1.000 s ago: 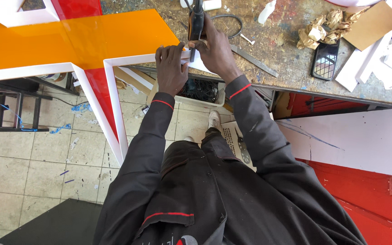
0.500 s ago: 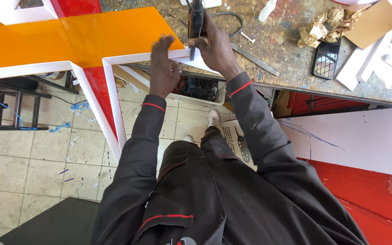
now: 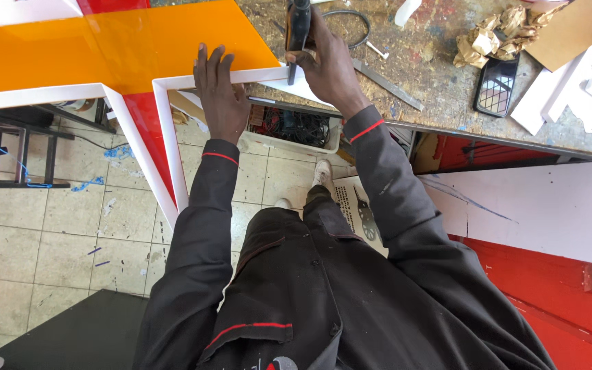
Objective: The person applies adhesive to the edges of a white plastic strip and attaches it to an orange letter-shaped panel. They then use a hot glue gun to secure the strip along the panel's edge, pressing it into place to ensure adhesion.
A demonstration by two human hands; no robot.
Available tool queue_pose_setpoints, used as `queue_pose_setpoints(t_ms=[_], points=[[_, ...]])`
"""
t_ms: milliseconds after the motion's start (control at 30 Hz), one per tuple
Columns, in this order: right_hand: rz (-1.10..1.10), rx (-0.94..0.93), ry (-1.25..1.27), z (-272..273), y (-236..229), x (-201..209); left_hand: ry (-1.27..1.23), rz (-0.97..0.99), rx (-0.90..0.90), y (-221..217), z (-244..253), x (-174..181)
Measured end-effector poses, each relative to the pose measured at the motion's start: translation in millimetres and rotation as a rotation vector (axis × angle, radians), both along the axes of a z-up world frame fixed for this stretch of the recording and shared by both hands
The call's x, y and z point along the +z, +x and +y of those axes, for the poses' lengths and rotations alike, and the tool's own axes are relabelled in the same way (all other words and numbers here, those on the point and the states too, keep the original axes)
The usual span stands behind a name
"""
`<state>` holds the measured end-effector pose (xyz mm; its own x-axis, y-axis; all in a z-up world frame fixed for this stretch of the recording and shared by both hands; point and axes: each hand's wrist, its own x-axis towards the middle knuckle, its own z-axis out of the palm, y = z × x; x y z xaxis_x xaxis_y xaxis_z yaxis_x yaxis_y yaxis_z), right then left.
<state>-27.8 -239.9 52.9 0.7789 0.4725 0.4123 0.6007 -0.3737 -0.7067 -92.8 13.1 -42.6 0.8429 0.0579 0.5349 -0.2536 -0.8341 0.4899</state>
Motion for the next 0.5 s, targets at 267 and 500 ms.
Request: queue_pose_setpoints(t_ms=[267, 500], points=[[0.0, -0.008, 0.013, 0.0, 0.7, -0.2, 0.237, -0.109, -0.033, 11.9, 19.9, -22.1], [0.0, -0.008, 0.015, 2.3, -0.9, 3.2, 0.203, -0.233, -0.012, 18.2, 16.2, -31.4]])
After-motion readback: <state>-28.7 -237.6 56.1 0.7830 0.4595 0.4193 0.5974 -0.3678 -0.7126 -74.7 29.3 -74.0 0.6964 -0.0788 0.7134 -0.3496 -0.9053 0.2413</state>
